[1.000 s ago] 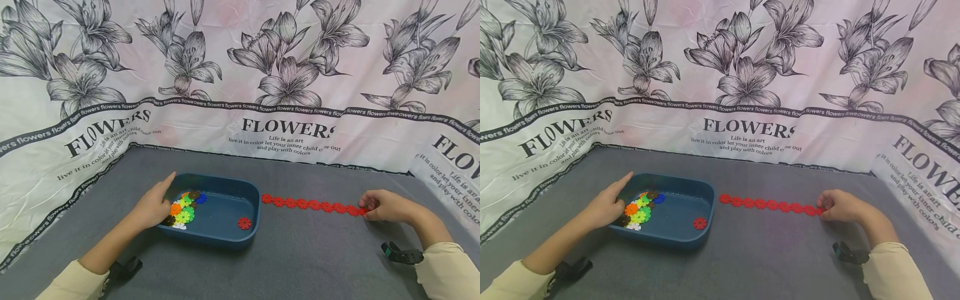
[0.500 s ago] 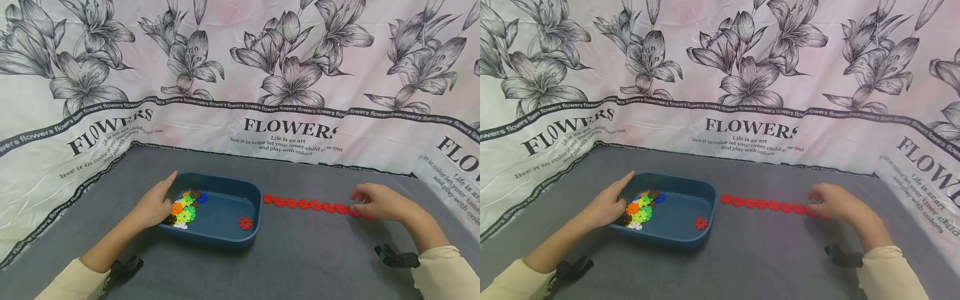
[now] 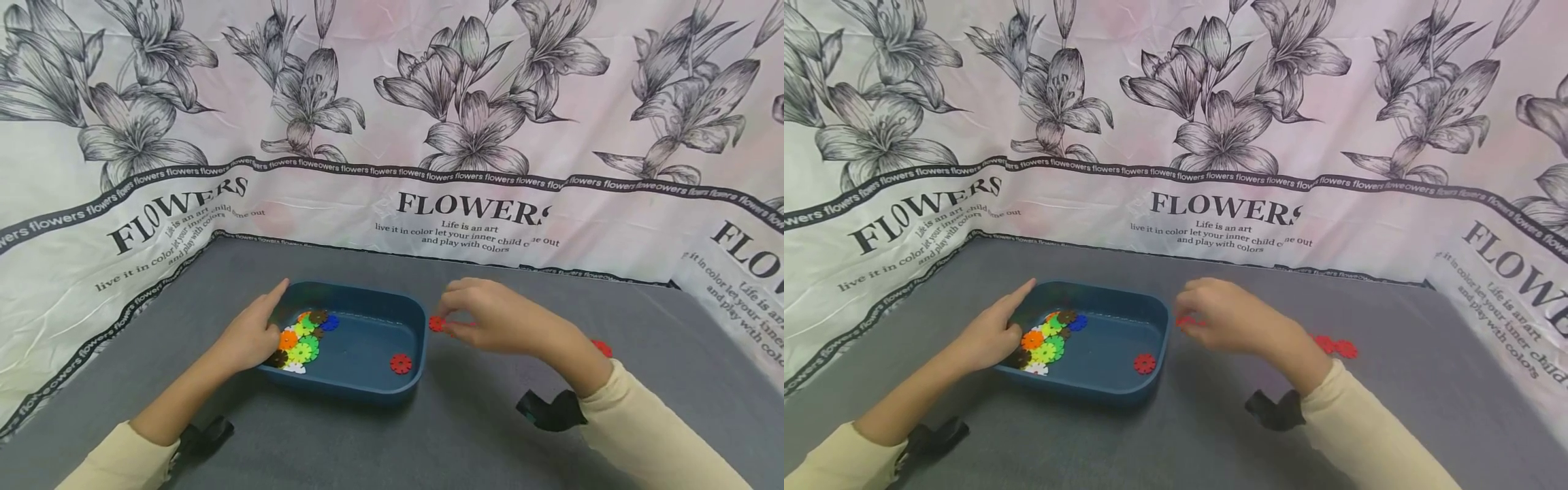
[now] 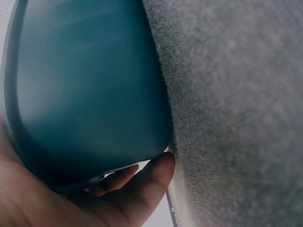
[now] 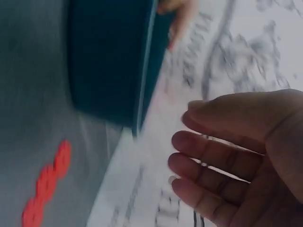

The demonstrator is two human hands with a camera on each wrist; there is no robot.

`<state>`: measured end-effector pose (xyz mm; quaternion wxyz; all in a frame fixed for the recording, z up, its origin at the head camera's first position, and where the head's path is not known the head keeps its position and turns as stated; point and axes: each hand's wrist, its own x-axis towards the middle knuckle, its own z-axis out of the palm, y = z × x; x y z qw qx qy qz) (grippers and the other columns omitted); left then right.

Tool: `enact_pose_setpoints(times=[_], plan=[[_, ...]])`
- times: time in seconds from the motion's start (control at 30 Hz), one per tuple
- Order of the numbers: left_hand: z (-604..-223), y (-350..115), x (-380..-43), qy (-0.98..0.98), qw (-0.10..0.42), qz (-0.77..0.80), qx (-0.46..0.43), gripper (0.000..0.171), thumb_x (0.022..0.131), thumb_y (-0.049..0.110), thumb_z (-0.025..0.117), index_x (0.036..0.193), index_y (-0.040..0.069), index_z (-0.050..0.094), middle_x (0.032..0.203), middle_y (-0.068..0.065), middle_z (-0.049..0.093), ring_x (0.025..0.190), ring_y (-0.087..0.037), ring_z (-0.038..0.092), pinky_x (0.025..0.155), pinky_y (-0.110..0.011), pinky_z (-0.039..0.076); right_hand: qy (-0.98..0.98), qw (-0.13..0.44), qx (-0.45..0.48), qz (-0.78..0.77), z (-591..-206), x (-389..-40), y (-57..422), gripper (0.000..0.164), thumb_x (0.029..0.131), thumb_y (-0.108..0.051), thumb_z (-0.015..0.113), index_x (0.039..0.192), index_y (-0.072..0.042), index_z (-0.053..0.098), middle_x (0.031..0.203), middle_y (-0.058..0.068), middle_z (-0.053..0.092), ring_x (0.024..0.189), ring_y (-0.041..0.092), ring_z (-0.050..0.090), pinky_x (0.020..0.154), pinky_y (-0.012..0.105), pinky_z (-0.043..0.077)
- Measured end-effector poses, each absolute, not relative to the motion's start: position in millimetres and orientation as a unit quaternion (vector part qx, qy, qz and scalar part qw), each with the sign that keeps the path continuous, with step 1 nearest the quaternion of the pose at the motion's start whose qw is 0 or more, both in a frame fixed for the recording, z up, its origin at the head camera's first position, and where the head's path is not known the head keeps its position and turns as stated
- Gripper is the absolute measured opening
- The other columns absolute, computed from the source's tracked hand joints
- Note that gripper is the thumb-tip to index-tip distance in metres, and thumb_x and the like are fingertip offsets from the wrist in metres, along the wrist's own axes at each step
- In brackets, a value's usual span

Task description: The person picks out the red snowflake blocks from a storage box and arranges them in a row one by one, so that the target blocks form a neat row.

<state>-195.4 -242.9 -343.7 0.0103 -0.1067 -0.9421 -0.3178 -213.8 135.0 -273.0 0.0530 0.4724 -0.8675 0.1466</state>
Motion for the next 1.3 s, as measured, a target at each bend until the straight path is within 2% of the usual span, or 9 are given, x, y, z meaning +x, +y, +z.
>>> enact_pose_setpoints(times=[0.17,0.3,0.4,0.5,0.57,0.67,0.87,1.03,1.3], plan=[[-346,-243,-196,-0.943,0.006,-0.316,-0.106,0.082,0.085,-0.006,0.044,0.161,0.003,0.014,0.154,-0.035,0.026,0.107,-0.041,0.047,0.075,-0.045,0.041,-0.853,-0.013,0.514,0.093,-292,-213,86,0.004,0.09,-0.016,0.075,0.09,-0.013,0.073,0.086,-0.006,0.062,0.079,0.01,0.056,0.07,0.027,0.05],[-346,-242,-196,-0.944,0.008,-0.315,-0.103,0.081,0.085,-0.006,0.044,0.161,0.003,0.015,0.154,-0.035,0.026,0.106,-0.041,0.048,0.075,-0.046,0.041,-0.882,-0.105,0.458,0.046,-307,-216,58,0.006,0.089,-0.017,0.075,0.09,-0.013,0.07,0.076,-0.006,0.058,0.068,0.009,0.051,0.061,0.025,0.044],[-347,-241,-197,-0.943,0.009,-0.314,-0.106,0.081,0.085,-0.006,0.044,0.16,0.002,0.015,0.154,-0.035,0.026,0.114,-0.044,0.047,0.078,-0.049,0.041,-0.907,-0.14,0.398,-0.003,-312,-220,43,0.016,0.083,-0.014,0.08,0.085,-0.012,0.065,0.071,-0.005,0.054,0.064,0.011,0.047,0.057,0.026,0.04],[-349,-240,-196,-0.943,0.005,-0.315,-0.106,0.081,0.085,-0.006,0.044,0.16,0.002,0.016,0.154,-0.035,0.026,0.118,-0.044,0.046,0.079,-0.05,0.04,-0.915,-0.154,0.371,-0.046,-315,-223,35,0.026,0.08,-0.014,0.084,0.073,-0.013,0.06,0.064,-0.004,0.047,0.06,0.012,0.042,0.054,0.027,0.035],[-350,-240,-196,-0.943,0.003,-0.315,-0.104,0.081,0.085,-0.006,0.044,0.16,0.002,0.015,0.154,-0.035,0.026,0.116,-0.043,0.046,0.079,-0.049,0.04,-0.915,-0.156,0.369,-0.051,-317,-225,34,0.032,0.079,-0.015,0.086,0.068,-0.014,0.056,0.062,-0.005,0.045,0.06,0.011,0.041,0.054,0.026,0.034],[-349,-240,-196,-0.943,0.003,-0.316,-0.104,0.081,0.085,-0.006,0.044,0.16,0.002,0.015,0.154,-0.035,0.026,0.112,-0.042,0.046,0.078,-0.049,0.04,-0.913,-0.141,0.383,-0.017,-319,-226,37,0.032,0.08,-0.014,0.084,0.071,-0.015,0.054,0.064,-0.005,0.046,0.059,0.011,0.042,0.054,0.027,0.035],[-344,-243,-197,-0.941,0.012,-0.32,-0.11,0.081,0.085,-0.007,0.044,0.16,0.0,0.014,0.153,-0.036,0.026,0.109,-0.042,0.046,0.079,-0.049,0.039,-0.88,-0.07,0.444,0.154,-324,-229,49,0.016,0.087,-0.004,0.075,0.081,-0.013,0.062,0.07,-0.007,0.055,0.063,0.011,0.052,0.058,0.026,0.045],[-343,-244,-197,-0.941,0.011,-0.319,-0.11,0.081,0.085,-0.007,0.044,0.16,0.001,0.014,0.154,-0.036,0.026,0.109,-0.042,0.046,0.079,-0.049,0.04,-0.856,-0.065,0.465,0.216,-322,-231,53,0.01,0.089,0.003,0.068,0.088,-0.007,0.068,0.078,-0.003,0.062,0.067,0.009,0.055,0.062,0.025,0.049],[-345,-244,-195,-0.94,0.016,-0.32,-0.114,0.082,0.084,-0.008,0.044,0.16,0.001,0.015,0.152,-0.036,0.029,0.107,-0.041,0.046,0.078,-0.048,0.04,-0.85,-0.053,0.457,0.257,-330,-232,55,0.011,0.087,-0.009,0.077,0.085,-0.014,0.068,0.071,-0.011,0.062,0.062,0.004,0.055,0.059,0.026,0.048]])
